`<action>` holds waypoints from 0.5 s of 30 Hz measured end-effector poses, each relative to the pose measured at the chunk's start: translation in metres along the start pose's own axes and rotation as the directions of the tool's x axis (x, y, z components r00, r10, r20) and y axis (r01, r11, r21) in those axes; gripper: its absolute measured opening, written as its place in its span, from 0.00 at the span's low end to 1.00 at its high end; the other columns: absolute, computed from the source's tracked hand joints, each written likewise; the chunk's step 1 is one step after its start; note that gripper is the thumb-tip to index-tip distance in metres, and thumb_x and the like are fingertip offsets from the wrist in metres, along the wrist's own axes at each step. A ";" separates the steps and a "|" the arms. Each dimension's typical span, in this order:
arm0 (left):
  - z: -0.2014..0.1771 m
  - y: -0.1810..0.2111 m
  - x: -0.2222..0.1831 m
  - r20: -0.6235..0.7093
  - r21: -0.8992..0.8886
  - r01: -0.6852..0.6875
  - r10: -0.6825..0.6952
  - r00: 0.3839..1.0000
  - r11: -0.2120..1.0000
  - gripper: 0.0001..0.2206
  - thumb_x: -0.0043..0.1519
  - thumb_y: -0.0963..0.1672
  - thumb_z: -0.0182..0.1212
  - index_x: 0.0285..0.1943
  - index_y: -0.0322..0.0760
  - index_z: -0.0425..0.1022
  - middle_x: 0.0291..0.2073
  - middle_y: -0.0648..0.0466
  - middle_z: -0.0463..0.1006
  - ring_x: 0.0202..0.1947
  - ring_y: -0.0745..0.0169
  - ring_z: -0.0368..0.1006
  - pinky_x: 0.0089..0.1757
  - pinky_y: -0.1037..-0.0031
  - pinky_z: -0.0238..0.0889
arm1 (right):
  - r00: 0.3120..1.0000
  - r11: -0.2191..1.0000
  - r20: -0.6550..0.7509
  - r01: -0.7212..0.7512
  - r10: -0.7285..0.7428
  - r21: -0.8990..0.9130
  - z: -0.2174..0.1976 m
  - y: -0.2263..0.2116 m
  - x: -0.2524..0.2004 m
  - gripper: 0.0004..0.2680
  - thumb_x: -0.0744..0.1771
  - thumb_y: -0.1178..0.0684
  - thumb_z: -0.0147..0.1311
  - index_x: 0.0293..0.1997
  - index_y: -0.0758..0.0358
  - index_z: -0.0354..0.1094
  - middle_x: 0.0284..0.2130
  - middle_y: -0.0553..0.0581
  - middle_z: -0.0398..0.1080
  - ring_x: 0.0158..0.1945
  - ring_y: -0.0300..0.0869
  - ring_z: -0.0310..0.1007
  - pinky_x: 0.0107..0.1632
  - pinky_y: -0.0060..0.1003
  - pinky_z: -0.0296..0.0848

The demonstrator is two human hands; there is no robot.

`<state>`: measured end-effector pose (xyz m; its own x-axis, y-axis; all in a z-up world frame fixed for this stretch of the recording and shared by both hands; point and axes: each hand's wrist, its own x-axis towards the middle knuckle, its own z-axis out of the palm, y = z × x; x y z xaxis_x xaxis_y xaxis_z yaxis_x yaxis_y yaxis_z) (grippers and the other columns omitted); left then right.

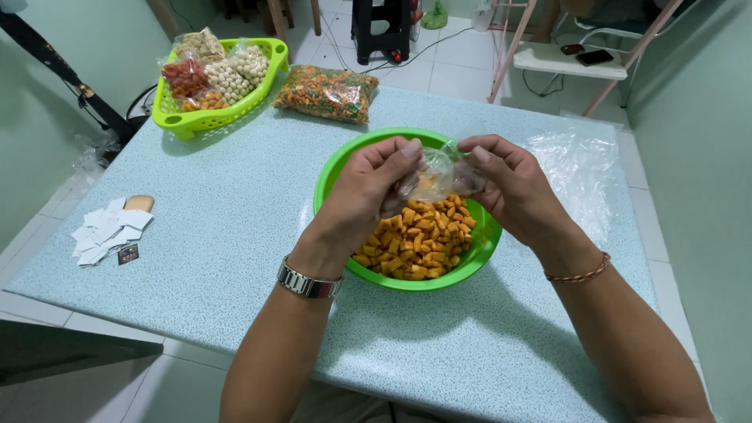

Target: A person is sitting at a table, opening small plastic bags and filling them with orange snacks from a large green bowl using their hands and a metal scoop.

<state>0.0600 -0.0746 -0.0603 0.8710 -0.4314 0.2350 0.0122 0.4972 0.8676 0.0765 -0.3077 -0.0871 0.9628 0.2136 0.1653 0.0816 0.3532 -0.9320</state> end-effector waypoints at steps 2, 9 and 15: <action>0.005 0.005 -0.006 -0.038 0.108 -0.080 0.084 0.996 0.991 0.09 0.70 0.45 0.56 0.40 0.36 0.73 0.20 0.60 0.64 0.14 0.78 0.53 0.18 0.84 0.53 | 0.997 0.992 0.034 -0.058 0.063 -0.112 0.010 -0.017 -0.008 0.18 0.67 0.50 0.53 0.61 0.71 0.62 0.45 0.71 0.70 0.43 0.50 0.76 0.48 0.43 0.80; -0.002 0.043 -0.050 -0.013 0.155 -0.199 0.204 0.979 0.967 0.06 0.69 0.47 0.56 0.42 0.43 0.70 0.25 0.62 0.72 0.20 0.77 0.61 0.23 0.87 0.56 | 0.993 0.980 -0.097 0.047 -0.067 -0.194 0.005 -0.099 -0.051 0.10 0.71 0.52 0.46 0.56 0.64 0.64 0.56 0.64 0.72 0.56 0.52 0.77 0.55 0.36 0.78; 0.003 0.063 -0.030 -0.026 0.630 0.037 -0.027 0.999 0.776 0.08 0.63 0.45 0.65 0.37 0.36 0.79 0.24 0.59 0.75 0.21 0.78 0.62 0.23 0.86 0.55 | 0.969 0.807 -0.135 0.090 -0.206 -0.584 -0.073 -0.139 -0.141 0.07 0.76 0.61 0.37 0.58 0.71 0.62 0.52 0.65 0.72 0.51 0.47 0.77 0.60 0.30 0.81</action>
<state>0.0333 -0.0330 -0.0116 0.8827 -0.4253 0.2001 -0.2675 -0.1044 0.9579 -0.0516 -0.4536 -0.0046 0.9512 0.0110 0.3084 0.3027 -0.2282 -0.9254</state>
